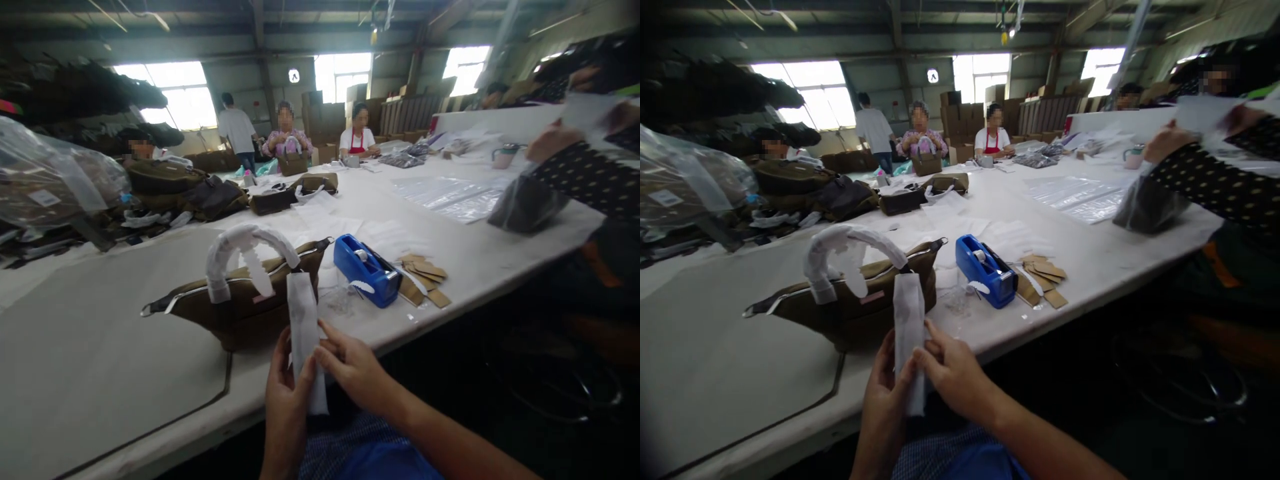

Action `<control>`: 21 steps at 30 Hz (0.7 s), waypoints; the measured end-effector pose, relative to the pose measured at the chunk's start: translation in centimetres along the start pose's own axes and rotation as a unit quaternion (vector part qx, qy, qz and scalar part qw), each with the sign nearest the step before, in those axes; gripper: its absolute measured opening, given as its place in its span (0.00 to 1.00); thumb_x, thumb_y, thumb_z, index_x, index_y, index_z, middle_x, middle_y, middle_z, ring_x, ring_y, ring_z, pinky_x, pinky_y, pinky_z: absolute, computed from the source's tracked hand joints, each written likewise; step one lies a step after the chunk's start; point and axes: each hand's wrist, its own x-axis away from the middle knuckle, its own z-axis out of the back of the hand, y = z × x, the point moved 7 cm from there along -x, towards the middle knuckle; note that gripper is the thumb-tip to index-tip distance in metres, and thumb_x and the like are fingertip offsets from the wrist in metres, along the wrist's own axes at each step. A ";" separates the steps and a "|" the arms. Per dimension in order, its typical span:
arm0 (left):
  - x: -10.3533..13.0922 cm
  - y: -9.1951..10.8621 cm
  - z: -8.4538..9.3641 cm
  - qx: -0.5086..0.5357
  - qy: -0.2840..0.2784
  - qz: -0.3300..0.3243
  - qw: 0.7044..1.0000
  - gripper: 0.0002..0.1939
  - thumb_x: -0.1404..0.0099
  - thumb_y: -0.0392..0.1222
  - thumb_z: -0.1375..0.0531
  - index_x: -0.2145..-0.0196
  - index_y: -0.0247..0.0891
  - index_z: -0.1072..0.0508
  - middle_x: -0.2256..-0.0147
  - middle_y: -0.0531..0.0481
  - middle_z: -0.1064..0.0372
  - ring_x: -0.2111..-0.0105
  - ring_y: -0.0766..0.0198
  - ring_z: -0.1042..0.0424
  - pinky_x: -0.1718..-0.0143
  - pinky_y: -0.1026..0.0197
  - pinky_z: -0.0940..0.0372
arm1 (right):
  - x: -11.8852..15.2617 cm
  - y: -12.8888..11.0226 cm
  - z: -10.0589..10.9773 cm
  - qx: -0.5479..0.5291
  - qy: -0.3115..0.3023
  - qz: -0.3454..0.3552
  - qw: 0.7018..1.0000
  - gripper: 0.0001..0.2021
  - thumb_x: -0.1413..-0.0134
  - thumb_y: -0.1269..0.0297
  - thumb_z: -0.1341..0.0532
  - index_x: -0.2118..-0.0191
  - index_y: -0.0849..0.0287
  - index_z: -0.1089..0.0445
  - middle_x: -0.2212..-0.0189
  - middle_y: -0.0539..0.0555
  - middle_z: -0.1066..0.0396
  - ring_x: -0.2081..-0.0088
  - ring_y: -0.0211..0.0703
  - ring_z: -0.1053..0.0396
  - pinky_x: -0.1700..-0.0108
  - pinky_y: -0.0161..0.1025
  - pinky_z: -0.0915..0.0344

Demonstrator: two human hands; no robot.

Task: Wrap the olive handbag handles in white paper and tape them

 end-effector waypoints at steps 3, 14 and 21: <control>-0.4 0.0 0.3 -0.017 0.024 0.010 1.000 0.43 0.42 0.56 0.30 0.33 0.47 0.40 0.33 0.41 0.41 0.37 0.44 0.35 0.40 0.50 0.34 | -0.6 0.5 -1.3 -0.017 -0.038 -0.003 0.999 0.36 0.33 0.53 0.42 0.27 0.62 0.52 0.53 0.56 0.21 0.52 0.49 0.23 0.48 0.46 0.27; -0.3 1.2 3.2 -0.263 0.128 -0.121 0.949 0.34 0.38 0.57 0.36 0.37 0.45 0.33 0.34 0.44 0.40 0.37 0.41 0.36 0.34 0.42 0.43 | 0.1 -0.2 23.9 0.442 0.332 0.006 0.833 0.16 0.31 0.58 0.44 0.47 0.57 0.24 0.49 0.57 0.22 0.47 0.49 0.25 0.43 0.44 0.31; 0.2 2.4 0.5 -0.321 0.081 -0.199 0.922 0.23 0.35 0.56 0.40 0.47 0.43 0.24 0.43 0.46 0.29 0.41 0.46 0.31 0.35 0.45 0.41 | -4.7 3.6 32.1 0.539 0.228 -0.059 0.809 0.17 0.33 0.64 0.44 0.44 0.59 0.25 0.42 0.57 0.27 0.42 0.46 0.30 0.39 0.40 0.38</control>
